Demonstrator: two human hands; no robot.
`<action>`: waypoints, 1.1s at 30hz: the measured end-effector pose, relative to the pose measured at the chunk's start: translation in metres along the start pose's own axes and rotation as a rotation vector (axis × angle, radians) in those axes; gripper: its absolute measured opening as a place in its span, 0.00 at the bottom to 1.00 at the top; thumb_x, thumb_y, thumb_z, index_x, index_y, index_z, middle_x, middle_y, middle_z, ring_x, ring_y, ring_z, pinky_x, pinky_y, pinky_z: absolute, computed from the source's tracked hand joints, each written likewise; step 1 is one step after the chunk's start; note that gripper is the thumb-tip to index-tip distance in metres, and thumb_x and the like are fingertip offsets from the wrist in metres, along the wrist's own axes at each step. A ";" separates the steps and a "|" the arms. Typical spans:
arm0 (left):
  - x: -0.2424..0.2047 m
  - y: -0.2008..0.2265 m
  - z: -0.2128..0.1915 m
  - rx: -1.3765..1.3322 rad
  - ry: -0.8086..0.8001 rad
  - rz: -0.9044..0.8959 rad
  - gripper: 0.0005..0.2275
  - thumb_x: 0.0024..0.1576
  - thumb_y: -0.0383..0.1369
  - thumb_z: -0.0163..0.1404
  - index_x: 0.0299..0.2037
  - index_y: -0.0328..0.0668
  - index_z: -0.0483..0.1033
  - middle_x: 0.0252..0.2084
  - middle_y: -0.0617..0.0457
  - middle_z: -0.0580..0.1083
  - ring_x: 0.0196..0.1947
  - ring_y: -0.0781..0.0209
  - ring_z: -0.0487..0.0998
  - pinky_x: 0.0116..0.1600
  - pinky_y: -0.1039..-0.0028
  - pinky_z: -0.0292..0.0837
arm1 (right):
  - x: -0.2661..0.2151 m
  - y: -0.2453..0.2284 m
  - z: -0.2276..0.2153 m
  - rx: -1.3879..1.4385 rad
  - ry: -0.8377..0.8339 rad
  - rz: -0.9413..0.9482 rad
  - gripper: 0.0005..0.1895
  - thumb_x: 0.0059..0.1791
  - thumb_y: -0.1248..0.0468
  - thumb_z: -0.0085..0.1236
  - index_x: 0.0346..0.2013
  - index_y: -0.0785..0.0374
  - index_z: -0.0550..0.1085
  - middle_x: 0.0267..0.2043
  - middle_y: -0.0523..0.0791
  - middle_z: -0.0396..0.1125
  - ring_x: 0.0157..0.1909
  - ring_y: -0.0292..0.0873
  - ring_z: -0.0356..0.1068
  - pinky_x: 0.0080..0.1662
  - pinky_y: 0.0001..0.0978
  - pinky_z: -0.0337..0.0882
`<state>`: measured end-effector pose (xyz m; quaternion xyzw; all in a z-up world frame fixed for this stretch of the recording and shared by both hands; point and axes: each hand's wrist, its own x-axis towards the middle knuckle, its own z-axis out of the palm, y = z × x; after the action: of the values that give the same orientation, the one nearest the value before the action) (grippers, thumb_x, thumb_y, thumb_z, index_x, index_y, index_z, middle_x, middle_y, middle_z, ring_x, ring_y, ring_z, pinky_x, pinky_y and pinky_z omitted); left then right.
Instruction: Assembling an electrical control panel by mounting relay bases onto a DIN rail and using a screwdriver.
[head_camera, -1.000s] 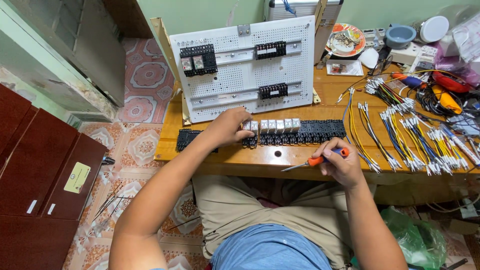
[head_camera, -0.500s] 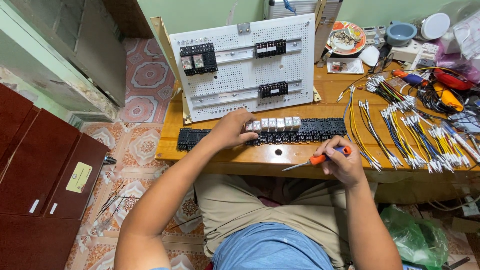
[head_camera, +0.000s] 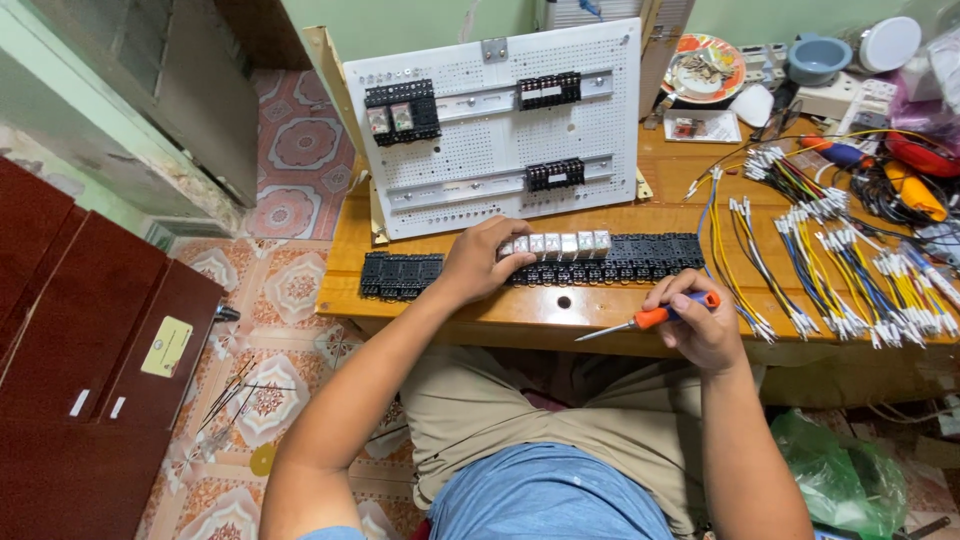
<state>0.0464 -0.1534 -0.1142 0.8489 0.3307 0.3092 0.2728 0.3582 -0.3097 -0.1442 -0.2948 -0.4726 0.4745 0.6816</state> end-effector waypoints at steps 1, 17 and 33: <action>-0.002 0.001 0.001 0.006 0.006 -0.012 0.16 0.57 0.43 0.59 0.53 0.55 0.74 0.49 0.54 0.78 0.52 0.45 0.80 0.55 0.54 0.77 | -0.001 0.001 -0.002 0.008 -0.010 0.008 0.12 0.50 0.63 0.55 0.31 0.71 0.67 0.28 0.63 0.68 0.08 0.36 0.62 0.11 0.18 0.62; -0.041 0.034 0.025 -0.235 0.402 -0.109 0.33 0.49 0.42 0.66 0.66 0.55 0.68 0.62 0.47 0.70 0.39 0.51 0.76 0.47 0.64 0.75 | -0.002 0.009 -0.015 -0.012 0.238 -0.031 0.11 0.53 0.63 0.54 0.47 0.66 0.69 0.33 0.51 0.67 0.19 0.28 0.59 0.22 0.13 0.60; -0.052 0.029 0.034 -0.143 0.490 -0.214 0.36 0.45 0.36 0.70 0.66 0.47 0.69 0.57 0.44 0.72 0.42 0.53 0.76 0.41 0.71 0.74 | 0.009 -0.046 0.030 -0.915 0.492 0.171 0.21 0.61 0.53 0.51 0.57 0.70 0.71 0.16 0.49 0.63 0.18 0.45 0.61 0.26 0.36 0.59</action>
<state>0.0508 -0.2190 -0.1348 0.6875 0.4519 0.4975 0.2750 0.3485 -0.3195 -0.0907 -0.7024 -0.4317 0.1905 0.5328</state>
